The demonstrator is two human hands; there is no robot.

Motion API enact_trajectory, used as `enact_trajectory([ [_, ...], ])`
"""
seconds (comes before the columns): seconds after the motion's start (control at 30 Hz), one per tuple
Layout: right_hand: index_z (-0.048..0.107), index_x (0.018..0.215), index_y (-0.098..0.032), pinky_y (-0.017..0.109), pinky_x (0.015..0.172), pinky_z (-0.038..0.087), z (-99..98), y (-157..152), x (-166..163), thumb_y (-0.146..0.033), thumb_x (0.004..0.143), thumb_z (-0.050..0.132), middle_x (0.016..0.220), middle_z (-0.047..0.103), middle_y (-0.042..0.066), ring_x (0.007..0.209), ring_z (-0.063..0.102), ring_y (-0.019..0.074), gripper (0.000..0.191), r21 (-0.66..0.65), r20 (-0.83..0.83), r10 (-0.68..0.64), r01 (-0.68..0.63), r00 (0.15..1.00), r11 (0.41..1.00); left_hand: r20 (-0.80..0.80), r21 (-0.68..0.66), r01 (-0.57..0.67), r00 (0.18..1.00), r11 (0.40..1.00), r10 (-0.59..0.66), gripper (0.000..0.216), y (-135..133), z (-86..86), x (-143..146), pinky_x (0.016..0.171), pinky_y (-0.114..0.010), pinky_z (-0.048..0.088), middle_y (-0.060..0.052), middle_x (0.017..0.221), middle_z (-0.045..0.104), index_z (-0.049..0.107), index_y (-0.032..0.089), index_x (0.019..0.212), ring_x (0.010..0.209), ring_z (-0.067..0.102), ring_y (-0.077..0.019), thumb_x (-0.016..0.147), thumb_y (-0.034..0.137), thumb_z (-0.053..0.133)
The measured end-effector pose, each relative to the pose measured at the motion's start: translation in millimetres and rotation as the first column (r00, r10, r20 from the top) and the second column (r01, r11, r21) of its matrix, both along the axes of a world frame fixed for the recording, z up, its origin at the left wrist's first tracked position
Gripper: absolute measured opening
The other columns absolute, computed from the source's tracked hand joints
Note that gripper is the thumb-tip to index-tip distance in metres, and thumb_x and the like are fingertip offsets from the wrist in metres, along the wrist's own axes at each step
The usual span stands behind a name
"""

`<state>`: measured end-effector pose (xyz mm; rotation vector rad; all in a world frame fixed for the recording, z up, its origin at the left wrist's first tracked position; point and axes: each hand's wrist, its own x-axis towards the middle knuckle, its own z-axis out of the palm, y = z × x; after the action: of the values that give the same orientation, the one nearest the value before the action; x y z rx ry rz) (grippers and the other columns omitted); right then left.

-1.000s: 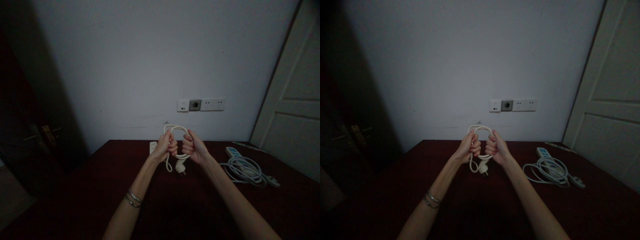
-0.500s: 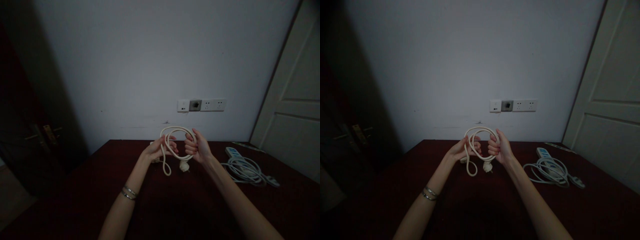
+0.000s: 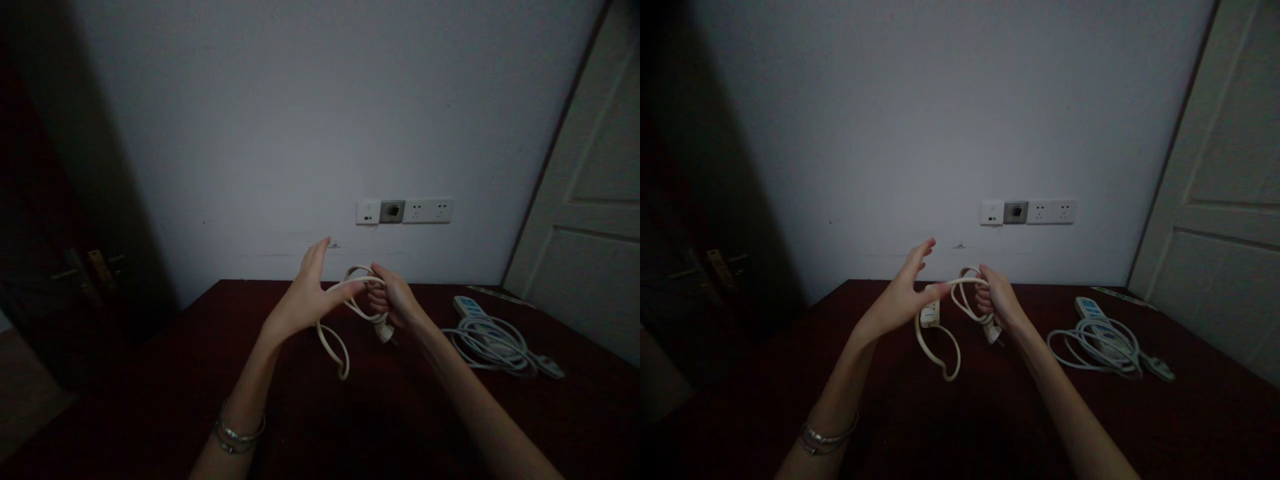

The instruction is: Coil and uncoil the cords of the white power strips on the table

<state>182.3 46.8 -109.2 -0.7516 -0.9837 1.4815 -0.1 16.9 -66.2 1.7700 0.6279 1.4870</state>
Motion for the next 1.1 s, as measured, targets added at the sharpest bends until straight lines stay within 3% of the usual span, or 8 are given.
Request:
enact_trajectory([
  [0.13,0.04,0.059,-0.018,0.011,0.027,0.012,4.7,-7,8,-0.054,0.081,0.048,0.036,0.019,-0.012,0.03,0.01,0.0012,0.044,-0.063,-0.014,0.277,-0.277,0.961,0.959,-0.171,0.042,0.048,0.984,0.998,-0.04,0.065,-4,-10.1,4,0.105,-0.04,0.028,-0.015,0.139,0.037,0.05,0.015,0.121,0.136,0.016,-0.0313,0.06,0.016,0.071],
  [0.27,0.046,0.066,-0.017,0.011,0.028,0.014,10.3,-17,13,-0.068,0.076,0.045,0.038,0.017,-0.014,0.033,0.005,0.0008,0.052,-0.062,-0.097,0.58,-0.586,0.809,0.808,-0.227,-0.125,0.07,0.969,0.99,-0.097,0.033,31,-22.4,5,0.084,-0.033,0.046,-0.014,0.104,0.063,0.061,0.013,0.096,0.106,0.055,-0.0271,0.066,0.024,0.069],
  [0.4,0.048,0.069,-0.016,0.009,0.028,0.013,10.9,-18,9,-0.043,0.083,0.053,0.04,0.018,-0.013,0.032,0.006,0.0011,0.031,0.012,-0.16,0.618,-0.625,0.77,0.781,-0.048,-0.551,0.44,0.832,0.709,-0.553,0.021,49,-26.8,4,0.05,-0.023,0.047,-0.001,0.049,0.055,0.057,0.013,0.068,0.043,0.054,-0.0108,0.077,0.031,0.06],
  [0.47,0.048,0.068,-0.015,0.009,0.028,0.018,9.2,-16,5,-0.028,0.079,0.059,0.04,0.025,-0.012,0.032,0.015,0.0008,0.02,0.06,-0.188,0.548,-0.547,0.815,0.835,0.179,-0.602,0.542,0.808,0.587,-0.562,0.02,49,-26.9,7,0.034,-0.015,0.035,0.007,0.038,0.04,0.053,0.013,0.065,0.028,0.035,-0.0033,0.08,0.027,0.057],
  [0.6,0.053,0.068,-0.013,0.019,0.051,0.048,5.1,-13,1,-0.022,0.071,0.067,0.052,0.052,-0.003,0.048,0.051,0.0062,0.017,0.108,-0.074,0.312,-0.304,0.947,0.947,0.44,-0.604,0.634,0.77,0.483,-0.462,0.023,49,-24.2,13,0.025,-0.011,0.012,0.011,0.037,0.027,0.051,0.012,0.064,0.025,0.017,0.0002,0.086,0.018,0.047],
  [0.83,0.052,0.089,-0.016,0.023,0.058,0.047,-0.3,-15,-10,-0.022,0.063,0.075,0.074,0.065,0.002,0.062,0.062,0.0127,0.036,0.2,0.196,0.145,-0.185,0.97,0.962,0.649,-0.463,0.635,0.718,0.618,-0.252,0.03,58,-21.3,8,0.027,-0.011,0.013,0.011,0.038,0.026,0.045,0.013,0.062,0.026,0.02,0.0006,0.088,0.027,0.046],
  [0.97,0.048,0.079,-0.018,0.024,0.06,0.047,-6.4,-13,-31,-0.027,0.062,0.075,0.067,0.064,-0.001,0.063,0.062,0.0137,0.032,0.281,0.11,-0.038,0.006,0.993,0.96,0.599,-0.43,0.465,0.788,0.774,-0.141,0.037,65,-30.5,15,0.031,-0.014,0.023,0.01,0.038,0.03,0.04,0.016,0.058,0.029,0.027,-0.0021,0.08,0.039,0.058],
  [1.1,0.053,0.083,-0.018,0.028,0.065,0.048,-8.0,-13,-41,-0.033,0.065,0.073,0.064,0.062,-0.001,0.07,0.063,0.017,0.031,0.287,-0.116,-0.037,0.069,0.993,0.956,0.651,-0.451,0.487,0.753,0.748,-0.097,0.043,68,-34.0,21,0.035,-0.014,0.029,0.01,0.038,0.03,0.034,0.017,0.054,0.031,0.03,-0.0021,0.076,0.039,0.064],
])
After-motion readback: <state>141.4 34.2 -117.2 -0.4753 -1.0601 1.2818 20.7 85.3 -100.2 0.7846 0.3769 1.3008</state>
